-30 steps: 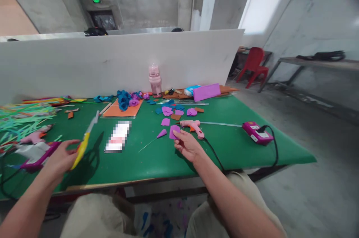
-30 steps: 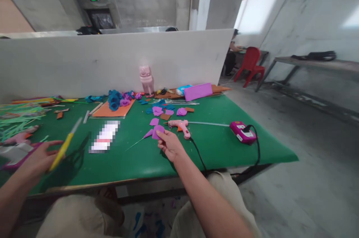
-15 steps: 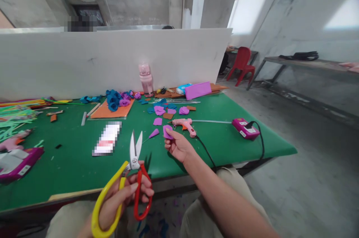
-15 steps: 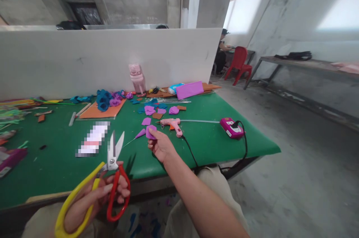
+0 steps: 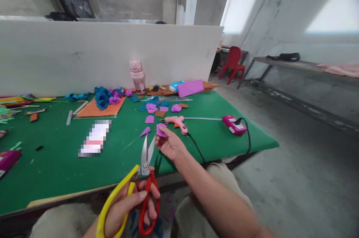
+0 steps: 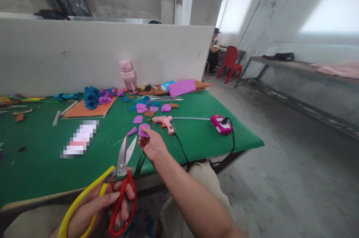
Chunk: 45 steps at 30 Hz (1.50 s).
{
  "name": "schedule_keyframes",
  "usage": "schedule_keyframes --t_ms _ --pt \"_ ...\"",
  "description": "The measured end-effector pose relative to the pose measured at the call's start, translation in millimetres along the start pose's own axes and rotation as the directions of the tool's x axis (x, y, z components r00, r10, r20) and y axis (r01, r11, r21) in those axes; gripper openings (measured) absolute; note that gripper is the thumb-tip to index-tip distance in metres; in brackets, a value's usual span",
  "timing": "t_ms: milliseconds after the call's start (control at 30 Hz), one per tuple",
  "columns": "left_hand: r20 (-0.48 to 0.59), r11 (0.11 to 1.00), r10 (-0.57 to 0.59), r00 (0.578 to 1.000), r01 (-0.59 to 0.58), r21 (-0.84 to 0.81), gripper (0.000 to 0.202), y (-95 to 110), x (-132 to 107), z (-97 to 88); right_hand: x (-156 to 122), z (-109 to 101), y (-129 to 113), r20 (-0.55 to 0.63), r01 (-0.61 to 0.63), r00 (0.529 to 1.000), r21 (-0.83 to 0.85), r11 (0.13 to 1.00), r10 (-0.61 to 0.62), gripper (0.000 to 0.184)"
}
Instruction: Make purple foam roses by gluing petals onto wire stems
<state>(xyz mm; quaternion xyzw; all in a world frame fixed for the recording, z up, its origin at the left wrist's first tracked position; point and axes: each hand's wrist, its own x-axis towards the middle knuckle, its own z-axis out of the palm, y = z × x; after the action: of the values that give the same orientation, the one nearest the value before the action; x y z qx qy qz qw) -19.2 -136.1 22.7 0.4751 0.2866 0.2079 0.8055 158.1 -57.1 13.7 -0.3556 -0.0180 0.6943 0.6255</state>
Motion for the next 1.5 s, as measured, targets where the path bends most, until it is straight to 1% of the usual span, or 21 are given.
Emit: schedule_keyframes --t_ms 133,233,367,467,567,667,900,1033,1133,1367,1500 --pt "0.004 1.000 -0.015 1.000 0.015 0.002 0.033 -1 2 2.6 3 0 3 -0.014 -0.022 1.000 0.034 0.999 0.022 0.012" --pt "0.010 0.999 0.016 1.000 -0.016 -0.034 0.039 -8 2 -0.7 6 -1 4 -0.031 -0.018 0.999 0.070 0.997 0.020 0.012" --pt "0.002 0.999 0.019 1.000 -0.019 -0.044 0.046 -12 3 -2.7 7 -2 4 -0.043 -0.007 0.999 0.085 0.996 0.011 0.012" --pt "0.016 1.000 -0.016 1.000 0.016 -0.006 0.039 -7 3 0.3 5 -1 3 -0.060 -0.005 0.998 0.079 0.997 0.009 0.009" --pt "0.006 0.998 -0.061 0.998 0.061 0.020 0.033 -3 2 3.9 3 1 2 -0.053 -0.010 0.999 0.054 0.998 0.013 0.009" --pt "-0.003 0.998 -0.052 0.999 0.052 0.024 0.032 -2 3 4.7 1 2 2 -0.047 -0.011 0.999 0.037 0.999 0.013 0.011" --pt "-0.011 0.998 -0.058 0.998 0.058 0.001 0.029 -5 3 1.5 3 0 2 -0.047 -0.002 0.999 0.042 0.999 0.004 0.008" --pt "0.021 0.996 -0.079 0.997 0.078 0.033 0.028 -3 3 3.1 3 -1 2 -0.013 -0.002 1.000 0.024 1.000 0.002 0.009" --pt "0.026 0.997 -0.065 0.998 0.064 0.032 0.029 -2 5 4.8 2 -1 1 0.001 0.001 1.000 0.014 1.000 -0.001 0.010" --pt "-0.003 0.998 -0.059 0.998 0.059 0.028 0.028 -3 4 2.2 2 0 2 -0.042 0.005 0.999 0.024 1.000 -0.004 0.008" --pt "-0.007 0.999 -0.044 0.999 0.044 0.027 0.031 -3 3 2.6 3 -1 3 -0.036 0.003 0.999 0.025 1.000 -0.002 0.008"
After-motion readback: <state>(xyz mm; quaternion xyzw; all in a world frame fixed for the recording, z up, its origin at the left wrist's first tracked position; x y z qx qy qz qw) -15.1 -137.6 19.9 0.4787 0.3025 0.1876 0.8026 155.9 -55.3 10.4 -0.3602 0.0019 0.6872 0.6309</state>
